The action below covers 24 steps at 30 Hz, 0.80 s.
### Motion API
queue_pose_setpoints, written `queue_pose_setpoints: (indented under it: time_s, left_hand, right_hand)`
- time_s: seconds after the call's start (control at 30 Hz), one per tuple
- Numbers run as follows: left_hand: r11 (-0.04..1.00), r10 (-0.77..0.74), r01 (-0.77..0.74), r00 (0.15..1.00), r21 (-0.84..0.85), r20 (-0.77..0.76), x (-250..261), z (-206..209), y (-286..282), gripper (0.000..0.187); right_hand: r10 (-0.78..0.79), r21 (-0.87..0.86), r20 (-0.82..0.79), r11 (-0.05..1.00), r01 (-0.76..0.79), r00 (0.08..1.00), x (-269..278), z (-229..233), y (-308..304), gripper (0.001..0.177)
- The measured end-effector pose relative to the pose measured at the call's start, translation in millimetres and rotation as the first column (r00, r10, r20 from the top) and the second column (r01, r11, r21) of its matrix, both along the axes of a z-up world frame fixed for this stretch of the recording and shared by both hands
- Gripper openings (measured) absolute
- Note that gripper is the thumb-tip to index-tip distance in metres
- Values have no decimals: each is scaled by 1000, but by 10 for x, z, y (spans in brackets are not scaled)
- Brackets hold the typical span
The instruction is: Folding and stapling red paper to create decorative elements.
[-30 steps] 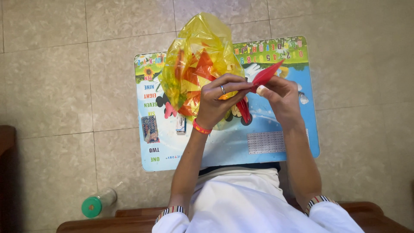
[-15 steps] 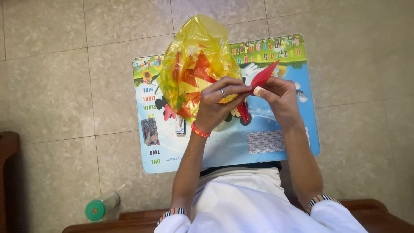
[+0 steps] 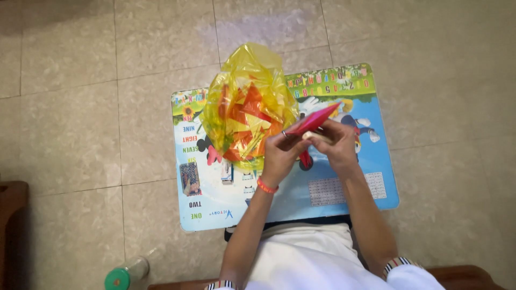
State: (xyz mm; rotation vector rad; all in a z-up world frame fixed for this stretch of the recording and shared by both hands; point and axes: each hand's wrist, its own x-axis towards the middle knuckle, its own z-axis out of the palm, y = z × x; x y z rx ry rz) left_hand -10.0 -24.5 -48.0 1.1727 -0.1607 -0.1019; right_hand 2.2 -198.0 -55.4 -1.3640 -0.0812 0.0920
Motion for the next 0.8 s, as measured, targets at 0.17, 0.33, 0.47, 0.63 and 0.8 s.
queue_pose_setpoints:
  time_s: [0.17, 0.33, 0.47, 0.63, 0.8]
  left_hand:
    - [1000, -16, 15, 998, -18, -64, -39, 49, 16, 48]
    - [995, 33, -24, 996, 102, -88, -22, -151, 42, 31]
    - [999, 2, -3, 1000, -35, -19, 0, 349, 110, 47]
    - [987, 154, -141, 972, -80, 180, -53, 430, 172, 41]
    - [886, 246, -402, 828, 229, 503, -43, 476, 293, 30]
  right_hand:
    - [19, 159, 54, 987, -27, 998, -17, -58, 39, 45]
    - [-12, 104, -58, 994, 18, 998, 18, -31, 116, 44]
    - [-31, 84, -41, 996, 34, 999, -34, 24, 178, 41]
    - [-25, 141, -54, 989, 33, 998, -23, 190, 239, 38]
    - [-32, 71, -74, 997, 37, 997, -101, 359, 253, 37]
